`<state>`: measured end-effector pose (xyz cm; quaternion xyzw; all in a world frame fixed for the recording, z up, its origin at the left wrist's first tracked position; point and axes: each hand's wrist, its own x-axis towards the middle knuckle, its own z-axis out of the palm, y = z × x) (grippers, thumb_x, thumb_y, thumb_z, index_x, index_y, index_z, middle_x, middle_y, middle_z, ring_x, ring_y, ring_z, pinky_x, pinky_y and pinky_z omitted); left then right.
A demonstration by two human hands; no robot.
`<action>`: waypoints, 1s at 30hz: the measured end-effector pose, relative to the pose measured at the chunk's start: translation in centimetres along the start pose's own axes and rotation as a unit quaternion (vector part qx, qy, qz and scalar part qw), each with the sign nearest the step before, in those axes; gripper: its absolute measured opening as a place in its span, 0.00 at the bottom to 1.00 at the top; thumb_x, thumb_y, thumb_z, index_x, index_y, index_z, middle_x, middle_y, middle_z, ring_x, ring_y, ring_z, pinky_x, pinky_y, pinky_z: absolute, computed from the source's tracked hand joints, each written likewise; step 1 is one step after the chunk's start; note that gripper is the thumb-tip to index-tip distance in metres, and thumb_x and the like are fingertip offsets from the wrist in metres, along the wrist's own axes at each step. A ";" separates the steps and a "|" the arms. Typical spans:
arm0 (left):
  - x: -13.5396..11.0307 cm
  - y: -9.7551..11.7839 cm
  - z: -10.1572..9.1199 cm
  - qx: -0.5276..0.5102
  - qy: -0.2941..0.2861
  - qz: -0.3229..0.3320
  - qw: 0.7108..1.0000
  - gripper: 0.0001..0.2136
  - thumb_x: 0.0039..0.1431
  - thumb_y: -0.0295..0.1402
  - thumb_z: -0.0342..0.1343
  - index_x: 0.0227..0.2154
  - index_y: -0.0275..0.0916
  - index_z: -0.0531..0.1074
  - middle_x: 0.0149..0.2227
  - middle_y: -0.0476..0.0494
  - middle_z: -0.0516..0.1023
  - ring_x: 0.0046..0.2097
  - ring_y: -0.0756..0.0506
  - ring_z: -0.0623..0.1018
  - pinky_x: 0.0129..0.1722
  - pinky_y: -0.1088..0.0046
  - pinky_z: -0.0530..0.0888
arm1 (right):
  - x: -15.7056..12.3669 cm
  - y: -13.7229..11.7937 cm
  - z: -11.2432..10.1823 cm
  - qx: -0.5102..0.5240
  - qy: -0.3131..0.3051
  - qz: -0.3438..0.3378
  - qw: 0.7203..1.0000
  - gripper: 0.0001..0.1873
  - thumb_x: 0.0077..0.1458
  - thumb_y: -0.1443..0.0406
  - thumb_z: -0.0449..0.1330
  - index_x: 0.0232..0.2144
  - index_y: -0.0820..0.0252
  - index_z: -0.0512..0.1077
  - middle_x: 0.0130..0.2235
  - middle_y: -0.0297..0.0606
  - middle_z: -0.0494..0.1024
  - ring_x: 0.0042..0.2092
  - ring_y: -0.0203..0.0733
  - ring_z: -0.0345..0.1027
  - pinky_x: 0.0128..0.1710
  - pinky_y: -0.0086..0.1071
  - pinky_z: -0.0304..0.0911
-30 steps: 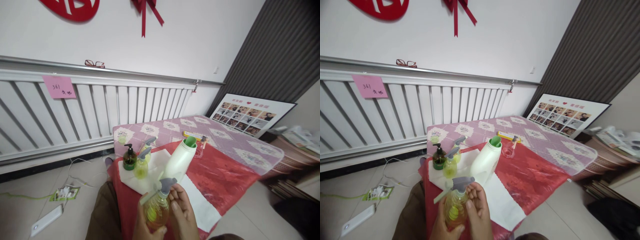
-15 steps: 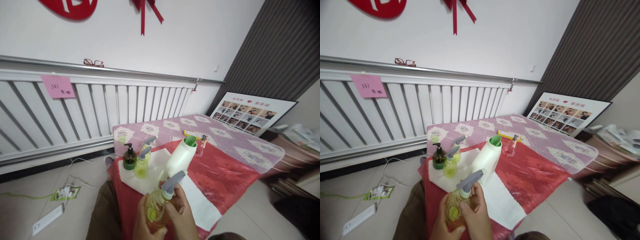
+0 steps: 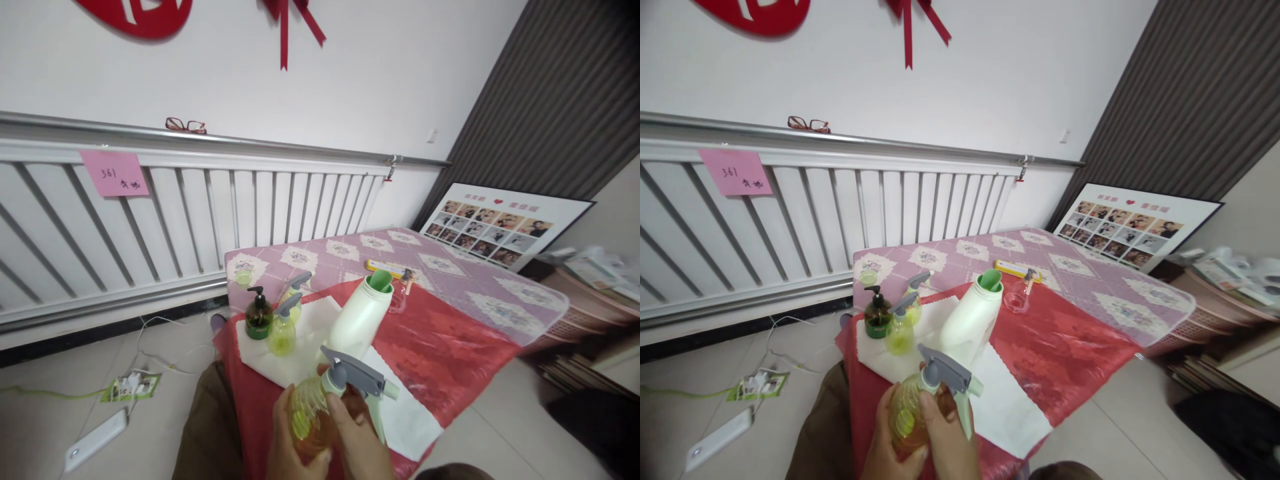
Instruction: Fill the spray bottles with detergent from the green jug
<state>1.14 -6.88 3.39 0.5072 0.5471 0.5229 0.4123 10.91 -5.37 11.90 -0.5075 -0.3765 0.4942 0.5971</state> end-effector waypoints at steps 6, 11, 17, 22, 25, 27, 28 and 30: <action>0.1 -0.4 -0.1 -0.020 -0.010 -0.010 1.000 0.40 0.39 0.25 0.58 0.59 0.37 0.50 0.60 0.31 0.64 0.59 0.38 0.69 0.57 0.64 0.70 | -0.3 0.1 0.1 0.032 -0.031 -0.013 0.999 0.27 0.44 0.50 0.68 0.48 0.46 0.74 0.49 0.38 0.80 0.52 0.52 0.71 0.54 0.43 0.65; 0.1 -0.4 -0.4 -0.004 -0.024 -0.024 0.999 0.41 0.36 0.23 0.58 0.58 0.36 0.52 0.60 0.33 0.65 0.60 0.40 0.69 0.58 0.67 0.68 | -0.4 -0.4 -0.2 0.033 -0.002 -0.011 0.999 0.21 0.49 0.49 0.64 0.43 0.50 0.76 0.48 0.40 0.80 0.53 0.51 0.70 0.54 0.44 0.64; 0.0 -0.4 -0.2 -0.019 -0.015 -0.023 0.999 0.41 0.37 0.26 0.58 0.59 0.35 0.50 0.59 0.32 0.65 0.59 0.38 0.70 0.57 0.66 0.70 | -0.1 -1.4 0.6 -0.020 -0.028 -0.033 0.999 0.22 0.42 0.53 0.70 0.39 0.52 0.74 0.35 0.38 0.81 0.35 0.46 0.75 0.38 0.37 0.72; 0.1 -0.3 -0.3 -0.005 -0.011 -0.027 1.000 0.42 0.37 0.23 0.59 0.59 0.37 0.50 0.60 0.34 0.66 0.60 0.39 0.70 0.57 0.66 0.70 | -0.6 -1.9 1.4 0.075 -0.010 -0.018 0.997 0.34 0.40 0.53 0.71 0.51 0.47 0.68 0.49 0.40 0.78 0.48 0.50 0.73 0.45 0.39 0.70; 0.2 0.1 -0.6 -0.002 -0.025 -0.028 0.999 0.43 0.37 0.21 0.58 0.59 0.38 0.49 0.60 0.33 0.65 0.60 0.40 0.69 0.59 0.66 0.68 | -0.4 -1.5 1.0 0.063 -0.031 -0.005 0.997 0.25 0.49 0.50 0.64 0.48 0.51 0.72 0.50 0.42 0.78 0.53 0.50 0.70 0.51 0.41 0.66; 0.2 0.4 -0.7 0.003 -0.035 -0.033 0.999 0.43 0.36 0.21 0.58 0.59 0.37 0.49 0.61 0.32 0.63 0.61 0.40 0.68 0.59 0.66 0.67 | -0.1 -1.2 0.5 0.049 -0.039 0.007 0.998 0.22 0.47 0.51 0.66 0.43 0.53 0.75 0.48 0.42 0.80 0.49 0.51 0.72 0.48 0.41 0.68; 0.1 0.5 -0.7 0.009 -0.039 -0.039 0.998 0.42 0.36 0.21 0.58 0.59 0.37 0.49 0.61 0.32 0.63 0.61 0.40 0.67 0.60 0.66 0.67 | 0.1 -1.0 0.3 0.043 -0.037 0.009 0.998 0.22 0.45 0.52 0.67 0.42 0.54 0.75 0.45 0.42 0.81 0.46 0.51 0.74 0.45 0.40 0.70; 0.1 0.6 -0.7 0.021 -0.047 -0.055 0.997 0.42 0.35 0.20 0.57 0.59 0.38 0.50 0.61 0.33 0.63 0.61 0.39 0.67 0.60 0.65 0.66 | 0.4 -0.9 0.2 0.033 -0.026 0.000 0.999 0.24 0.40 0.53 0.70 0.40 0.54 0.75 0.41 0.42 0.82 0.41 0.51 0.75 0.41 0.40 0.71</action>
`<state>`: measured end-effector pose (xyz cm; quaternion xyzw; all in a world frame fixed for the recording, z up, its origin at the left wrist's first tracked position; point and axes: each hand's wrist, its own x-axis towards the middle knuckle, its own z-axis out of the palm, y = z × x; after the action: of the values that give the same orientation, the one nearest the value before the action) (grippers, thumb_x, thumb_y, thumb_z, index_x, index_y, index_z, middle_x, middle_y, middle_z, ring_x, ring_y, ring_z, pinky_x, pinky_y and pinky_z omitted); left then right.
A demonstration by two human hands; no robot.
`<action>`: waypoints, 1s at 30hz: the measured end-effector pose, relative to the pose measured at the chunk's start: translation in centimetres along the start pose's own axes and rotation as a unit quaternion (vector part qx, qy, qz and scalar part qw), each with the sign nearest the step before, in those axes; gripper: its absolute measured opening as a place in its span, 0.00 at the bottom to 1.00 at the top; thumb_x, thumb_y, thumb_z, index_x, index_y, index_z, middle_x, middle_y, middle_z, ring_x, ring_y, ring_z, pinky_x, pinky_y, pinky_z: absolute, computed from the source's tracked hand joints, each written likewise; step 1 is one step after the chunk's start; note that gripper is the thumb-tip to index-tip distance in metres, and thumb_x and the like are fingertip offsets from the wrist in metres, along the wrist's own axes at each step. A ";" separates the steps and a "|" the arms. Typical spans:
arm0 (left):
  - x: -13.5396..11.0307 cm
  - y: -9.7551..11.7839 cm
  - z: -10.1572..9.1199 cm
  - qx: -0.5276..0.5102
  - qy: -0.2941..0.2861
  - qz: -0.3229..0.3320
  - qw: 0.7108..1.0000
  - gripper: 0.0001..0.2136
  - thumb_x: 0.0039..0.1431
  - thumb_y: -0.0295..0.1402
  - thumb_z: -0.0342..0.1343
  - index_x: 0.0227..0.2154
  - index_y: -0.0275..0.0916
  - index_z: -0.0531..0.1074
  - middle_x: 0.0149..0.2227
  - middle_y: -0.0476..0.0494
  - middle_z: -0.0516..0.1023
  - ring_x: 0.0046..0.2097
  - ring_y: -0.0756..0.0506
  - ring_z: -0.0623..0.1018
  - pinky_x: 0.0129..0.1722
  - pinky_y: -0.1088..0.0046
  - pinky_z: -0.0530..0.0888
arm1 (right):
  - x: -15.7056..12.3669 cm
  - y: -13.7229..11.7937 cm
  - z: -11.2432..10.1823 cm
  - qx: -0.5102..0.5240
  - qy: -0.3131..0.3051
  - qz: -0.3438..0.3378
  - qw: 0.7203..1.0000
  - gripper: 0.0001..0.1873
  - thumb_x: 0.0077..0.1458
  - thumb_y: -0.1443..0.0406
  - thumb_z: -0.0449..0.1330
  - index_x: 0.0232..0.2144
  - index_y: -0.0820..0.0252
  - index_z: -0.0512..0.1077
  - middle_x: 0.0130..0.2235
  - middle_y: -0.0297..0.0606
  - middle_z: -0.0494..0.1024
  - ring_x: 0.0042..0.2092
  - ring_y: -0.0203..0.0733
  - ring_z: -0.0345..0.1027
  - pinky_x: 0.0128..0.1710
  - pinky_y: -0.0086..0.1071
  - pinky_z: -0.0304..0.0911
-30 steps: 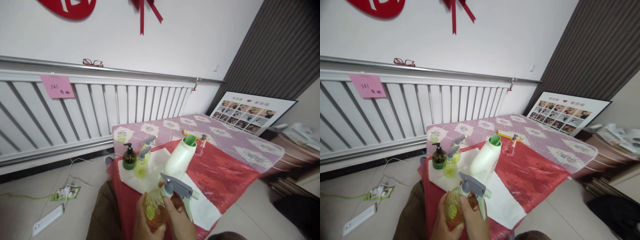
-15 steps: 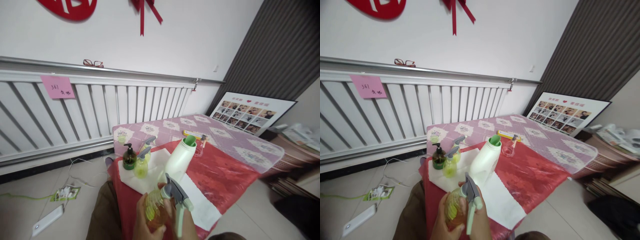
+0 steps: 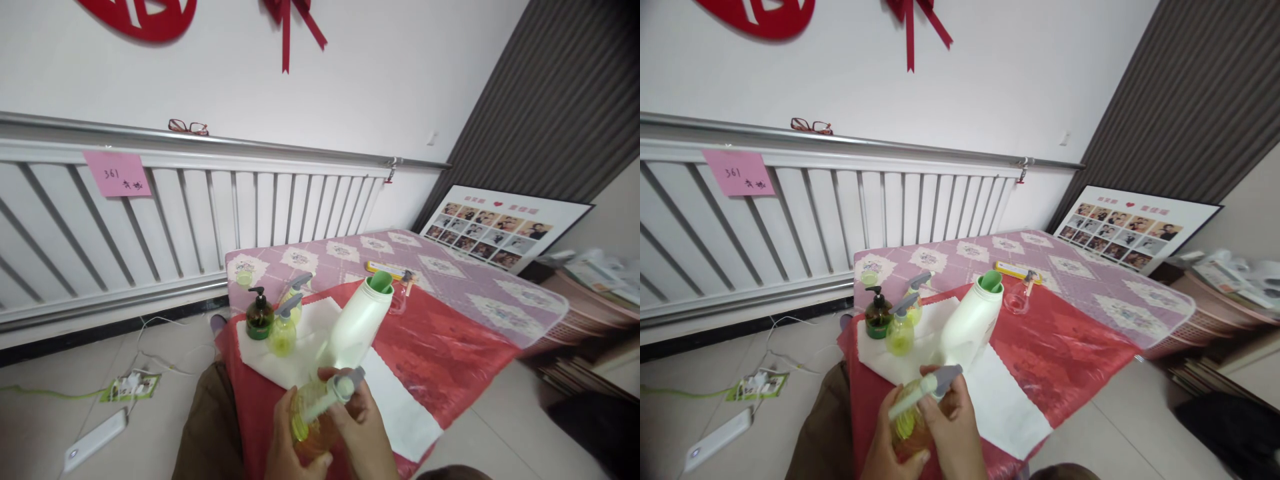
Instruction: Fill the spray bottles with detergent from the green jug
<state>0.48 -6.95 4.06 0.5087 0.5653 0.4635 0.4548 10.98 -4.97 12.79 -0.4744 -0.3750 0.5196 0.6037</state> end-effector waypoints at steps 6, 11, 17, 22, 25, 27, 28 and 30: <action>0.1 -0.1 0.0 -0.024 -0.001 0.011 1.000 0.43 0.35 0.20 0.57 0.59 0.35 0.48 0.60 0.31 0.63 0.61 0.39 0.67 0.60 0.66 0.65 | -0.4 -0.8 0.7 0.041 -0.003 -0.033 0.999 0.30 0.41 0.52 0.70 0.48 0.50 0.73 0.47 0.41 0.80 0.50 0.51 0.72 0.51 0.42 0.66; 0.2 0.0 -0.2 -0.005 -0.004 0.015 1.000 0.43 0.34 0.20 0.56 0.59 0.35 0.50 0.61 0.31 0.63 0.62 0.40 0.65 0.61 0.67 0.64 | -0.9 -1.2 0.5 0.046 -0.025 0.013 0.999 0.19 0.48 0.51 0.66 0.41 0.52 0.76 0.41 0.40 0.83 0.42 0.50 0.76 0.46 0.43 0.68; 0.1 -0.1 -0.3 0.012 -0.005 0.033 0.999 0.42 0.35 0.20 0.56 0.58 0.36 0.50 0.61 0.30 0.62 0.62 0.39 0.66 0.62 0.63 0.64 | -0.1 -1.1 -0.5 -0.059 0.018 -0.032 0.998 0.20 0.40 0.49 0.70 0.32 0.55 0.79 0.37 0.44 0.84 0.42 0.54 0.76 0.46 0.46 0.70; 0.2 -0.6 -0.3 0.040 0.051 0.085 0.994 0.39 0.39 0.23 0.58 0.58 0.37 0.52 0.58 0.33 0.64 0.61 0.37 0.67 0.61 0.61 0.65 | 0.3 -1.8 -1.1 -0.119 -0.009 -0.059 0.991 0.19 0.43 0.50 0.68 0.36 0.53 0.80 0.41 0.44 0.84 0.47 0.55 0.75 0.49 0.46 0.69; 0.4 -0.9 -0.4 0.063 0.097 0.122 0.986 0.36 0.42 0.25 0.58 0.57 0.37 0.53 0.57 0.32 0.63 0.62 0.36 0.65 0.61 0.58 0.65 | -0.1 -2.3 -0.9 -0.122 -0.015 -0.053 0.991 0.20 0.45 0.53 0.68 0.40 0.53 0.78 0.43 0.42 0.83 0.48 0.53 0.75 0.48 0.43 0.70; 0.4 -1.0 -0.4 0.069 0.103 0.134 0.983 0.35 0.43 0.25 0.57 0.57 0.36 0.53 0.57 0.32 0.63 0.61 0.35 0.65 0.61 0.57 0.65 | -0.3 -2.2 -0.5 -0.114 0.006 -0.053 0.992 0.20 0.45 0.53 0.68 0.40 0.52 0.77 0.42 0.40 0.83 0.45 0.51 0.76 0.45 0.39 0.72; 0.4 -1.0 -0.3 0.068 0.097 0.131 0.984 0.35 0.43 0.24 0.57 0.57 0.36 0.52 0.57 0.31 0.63 0.61 0.35 0.66 0.60 0.57 0.65 | -0.4 -2.1 -0.4 -0.109 0.019 -0.055 0.992 0.19 0.45 0.54 0.67 0.40 0.52 0.77 0.42 0.39 0.83 0.44 0.50 0.76 0.44 0.38 0.72; 0.3 -1.0 -0.2 0.057 0.079 0.112 0.989 0.36 0.42 0.24 0.57 0.57 0.36 0.52 0.58 0.31 0.63 0.60 0.36 0.67 0.60 0.58 0.67 | -0.5 -1.6 -0.2 -0.104 0.023 -0.054 0.993 0.18 0.47 0.53 0.66 0.40 0.52 0.77 0.42 0.39 0.83 0.44 0.50 0.76 0.43 0.37 0.72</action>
<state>0.11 -6.69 3.13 0.5557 0.5647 0.5168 0.3244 11.47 -5.53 14.30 -0.5253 -0.4377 0.4334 0.5870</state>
